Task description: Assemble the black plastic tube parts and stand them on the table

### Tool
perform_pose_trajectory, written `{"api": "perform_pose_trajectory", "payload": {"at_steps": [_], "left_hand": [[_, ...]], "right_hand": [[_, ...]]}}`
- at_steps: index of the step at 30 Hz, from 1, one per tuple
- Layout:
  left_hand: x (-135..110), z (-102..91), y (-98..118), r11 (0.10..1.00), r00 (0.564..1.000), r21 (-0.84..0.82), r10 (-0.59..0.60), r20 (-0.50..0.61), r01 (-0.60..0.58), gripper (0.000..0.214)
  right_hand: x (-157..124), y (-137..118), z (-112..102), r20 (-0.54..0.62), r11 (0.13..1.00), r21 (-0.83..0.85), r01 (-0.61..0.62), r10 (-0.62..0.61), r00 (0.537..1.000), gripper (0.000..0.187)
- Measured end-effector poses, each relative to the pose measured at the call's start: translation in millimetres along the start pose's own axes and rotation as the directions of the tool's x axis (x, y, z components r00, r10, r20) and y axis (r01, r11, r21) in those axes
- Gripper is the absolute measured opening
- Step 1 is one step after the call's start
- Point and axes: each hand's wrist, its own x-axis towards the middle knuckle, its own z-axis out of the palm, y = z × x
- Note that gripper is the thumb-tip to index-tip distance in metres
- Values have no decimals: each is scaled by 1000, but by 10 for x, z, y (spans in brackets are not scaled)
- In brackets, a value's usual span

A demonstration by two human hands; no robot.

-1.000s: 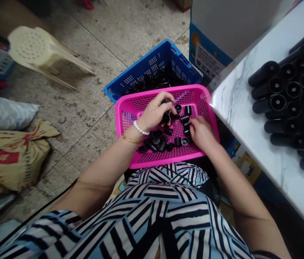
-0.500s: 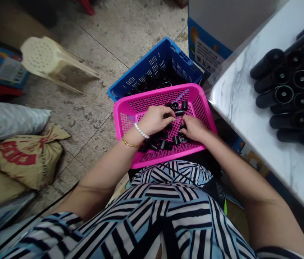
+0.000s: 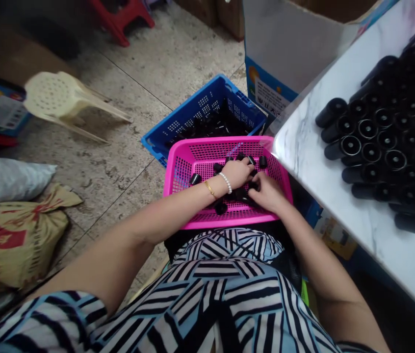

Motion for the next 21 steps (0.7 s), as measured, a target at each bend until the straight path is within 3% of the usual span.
{"api": "perform_pose_trajectory", "payload": {"at_steps": [2, 4, 10, 12, 16, 21], "left_hand": [[-48, -71, -63, 998, 999, -56, 20, -30, -22, 38], [-140, -155, -114, 992, 997, -114, 46, -58, -52, 42], [-495, -342, -57, 940, 982, -305, 111, -156, -154, 40], [-562, -379, 6, 956, 985, -265, 90, -148, -127, 42], [-592, -423, 116, 974, 988, -205, 72, -138, -100, 42], [-577, -337, 202, 972, 985, -213, 70, -155, -103, 35]], "right_hand": [[-6, 40, -6, -200, 988, 137, -70, 97, 975, 39], [-27, 46, 17, -365, 942, 332, -51, 178, 914, 42], [-148, -109, 81, -536, 772, 613, 167, 251, 806, 42], [-186, -153, 53, -550, 776, 600, 194, 224, 805, 42], [-247, -187, -31, -516, 903, 384, 194, 36, 856, 39], [-299, -199, -17, -484, 949, 216, 231, -101, 869, 39]]}}
